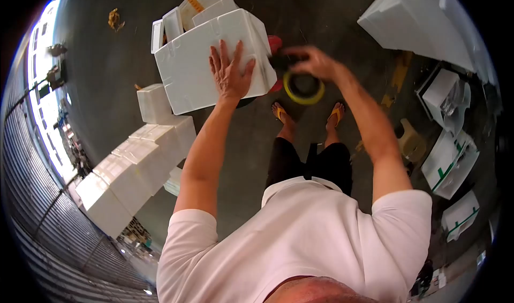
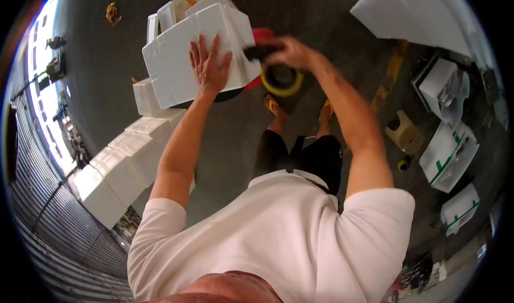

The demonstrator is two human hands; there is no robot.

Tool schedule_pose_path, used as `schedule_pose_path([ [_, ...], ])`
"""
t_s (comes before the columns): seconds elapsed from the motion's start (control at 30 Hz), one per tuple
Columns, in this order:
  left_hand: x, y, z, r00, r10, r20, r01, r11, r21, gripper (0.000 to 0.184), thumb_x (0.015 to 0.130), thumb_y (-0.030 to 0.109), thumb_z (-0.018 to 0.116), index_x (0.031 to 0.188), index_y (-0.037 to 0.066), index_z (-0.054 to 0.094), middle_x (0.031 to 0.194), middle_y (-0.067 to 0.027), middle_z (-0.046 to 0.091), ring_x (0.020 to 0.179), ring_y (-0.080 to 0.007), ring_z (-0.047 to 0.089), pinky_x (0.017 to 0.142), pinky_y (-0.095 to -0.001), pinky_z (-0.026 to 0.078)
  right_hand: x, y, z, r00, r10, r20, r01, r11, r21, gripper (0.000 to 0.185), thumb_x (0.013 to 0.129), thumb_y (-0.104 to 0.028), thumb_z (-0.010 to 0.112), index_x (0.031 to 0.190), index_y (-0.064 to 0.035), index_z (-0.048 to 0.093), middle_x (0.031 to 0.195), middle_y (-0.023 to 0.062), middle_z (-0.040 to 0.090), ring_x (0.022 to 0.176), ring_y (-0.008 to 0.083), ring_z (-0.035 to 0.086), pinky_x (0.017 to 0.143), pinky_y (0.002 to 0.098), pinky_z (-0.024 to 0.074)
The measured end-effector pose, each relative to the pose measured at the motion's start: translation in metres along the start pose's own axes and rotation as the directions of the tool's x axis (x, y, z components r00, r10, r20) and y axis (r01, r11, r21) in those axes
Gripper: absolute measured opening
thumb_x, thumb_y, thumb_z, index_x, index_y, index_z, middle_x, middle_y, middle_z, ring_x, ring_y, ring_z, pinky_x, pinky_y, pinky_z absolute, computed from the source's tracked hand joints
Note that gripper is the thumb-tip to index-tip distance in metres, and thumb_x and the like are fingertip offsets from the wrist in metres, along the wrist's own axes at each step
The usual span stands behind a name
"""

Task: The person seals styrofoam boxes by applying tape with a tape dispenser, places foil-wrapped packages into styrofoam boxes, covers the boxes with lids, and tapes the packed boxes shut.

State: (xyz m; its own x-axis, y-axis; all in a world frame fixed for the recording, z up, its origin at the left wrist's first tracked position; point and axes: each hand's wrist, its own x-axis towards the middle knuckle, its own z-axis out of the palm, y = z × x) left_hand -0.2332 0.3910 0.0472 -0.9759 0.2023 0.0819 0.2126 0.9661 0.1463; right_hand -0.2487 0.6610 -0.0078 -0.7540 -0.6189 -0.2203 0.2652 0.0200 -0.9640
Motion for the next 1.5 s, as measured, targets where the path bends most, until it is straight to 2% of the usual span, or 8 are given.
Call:
schedule_pose_path([
  [0.43, 0.092, -0.044, 0.03, 0.873, -0.484, -0.066, 0.48, 0.875, -0.063, 0.072, 0.094, 0.062, 0.036, 0.152, 0.02, 0.03, 0.159, -0.0243, 0.011, 0.145, -0.0488, 0.002, 0.116, -0.0562, 0.0, 0.071, -0.024, 0.039, 0.895, 0.068, -0.441, 0.111, 0.924, 0.366, 0.048, 0.08, -0.008, 0.07, 0.126, 0.0007, 0.06, 0.107, 0.0097, 0.069, 0.099, 0.0151, 0.062, 0.088, 0.0278, 0.0488],
  [0.57, 0.001, -0.117, -0.004, 0.978, 0.204, 0.036, -0.203, 0.979, -0.033, 0.066, 0.094, 0.048, 0.05, 0.15, 0.018, 0.035, 0.155, -0.028, 0.019, 0.142, -0.0521, 0.012, 0.115, -0.0577, 0.008, 0.179, -0.028, 0.011, 0.913, -0.118, -0.391, 0.15, 0.987, 0.053, 0.051, 0.078, -0.024, 0.074, 0.125, -0.005, 0.063, 0.105, 0.0079, 0.07, 0.097, 0.0153, 0.064, 0.086, 0.0304, 0.0501],
  [0.63, -0.01, -0.112, -0.01, 0.987, 0.158, 0.041, -0.157, 0.987, -0.013, 0.063, 0.093, 0.042, 0.054, 0.149, 0.019, 0.038, 0.155, -0.0269, 0.022, 0.142, -0.0507, 0.017, 0.115, -0.057, 0.012, 0.204, -0.042, 0.02, 0.94, -0.052, -0.339, 0.106, 0.984, 0.143, 0.051, 0.078, -0.029, 0.074, 0.122, -0.0071, 0.064, 0.107, 0.0068, 0.069, 0.097, 0.0162, 0.064, 0.087, 0.0317, 0.0499],
  [0.8, 0.008, -0.097, 0.001, 0.968, -0.242, -0.073, 0.235, 0.968, -0.091, 0.056, 0.096, 0.045, 0.047, 0.147, 0.025, 0.041, 0.156, -0.0222, 0.023, 0.145, -0.0449, 0.014, 0.117, -0.0521, 0.01, 0.126, -0.002, 0.061, 0.99, -0.063, 0.127, 0.076, 0.992, -0.098, 0.054, 0.082, -0.018, 0.073, 0.131, -0.0018, 0.057, 0.123, 0.0116, 0.063, 0.107, 0.0166, 0.061, 0.095, 0.0307, 0.0479],
  [1.07, 0.053, -0.093, 0.021, 0.617, -0.767, -0.174, 0.747, 0.641, -0.175, 0.062, 0.098, 0.054, 0.034, 0.152, 0.023, 0.03, 0.157, -0.0269, 0.015, 0.145, -0.048, 0.008, 0.117, -0.0538, 0.005, 0.048, 0.016, 0.112, 0.966, 0.036, -0.256, 0.044, 0.953, 0.299, 0.05, 0.077, -0.004, 0.074, 0.126, -0.0056, 0.062, 0.103, 0.0076, 0.068, 0.09, 0.0108, 0.062, 0.078, 0.026, 0.0509],
  [1.2, -0.021, -0.094, 0.011, 0.99, -0.108, -0.088, 0.104, 0.994, -0.042, 0.063, 0.098, 0.047, 0.042, 0.151, 0.015, 0.03, 0.155, -0.0288, 0.018, 0.144, -0.0504, 0.009, 0.116, -0.0564, 0.008, 0.129, 0.004, 0.076, 0.967, -0.016, -0.255, 0.08, 0.967, 0.241, 0.052, 0.08, -0.012, 0.074, 0.129, -0.0043, 0.059, 0.105, 0.0085, 0.068, 0.092, 0.0124, 0.064, 0.082, 0.0266, 0.0512],
  [1.33, -0.013, -0.07, 0.005, 0.953, -0.299, -0.054, 0.296, 0.953, -0.061, 0.063, 0.096, 0.048, 0.046, 0.151, 0.021, 0.032, 0.156, -0.0262, 0.018, 0.145, -0.0466, 0.01, 0.117, -0.054, 0.008, 0.136, -0.017, 0.057, 0.998, -0.019, -0.055, 0.017, 0.999, -0.037, 0.056, 0.082, -0.015, 0.071, 0.133, -0.0016, 0.054, 0.104, 0.0106, 0.07, 0.095, 0.0147, 0.066, 0.086, 0.0274, 0.052],
  [1.5, 0.006, -0.061, 0.009, 0.877, -0.476, -0.061, 0.473, 0.879, -0.055, 0.064, 0.097, 0.054, 0.036, 0.153, 0.024, 0.028, 0.159, -0.0219, 0.013, 0.146, -0.0434, 0.006, 0.119, -0.0486, 0.001, -0.014, 0.01, 0.095, 0.994, 0.035, 0.108, -0.068, 0.945, 0.321, 0.056, 0.081, -0.002, 0.071, 0.134, -0.0039, 0.054, 0.12, 0.0096, 0.064, 0.107, 0.0156, 0.06, 0.094, 0.0306, 0.0483],
])
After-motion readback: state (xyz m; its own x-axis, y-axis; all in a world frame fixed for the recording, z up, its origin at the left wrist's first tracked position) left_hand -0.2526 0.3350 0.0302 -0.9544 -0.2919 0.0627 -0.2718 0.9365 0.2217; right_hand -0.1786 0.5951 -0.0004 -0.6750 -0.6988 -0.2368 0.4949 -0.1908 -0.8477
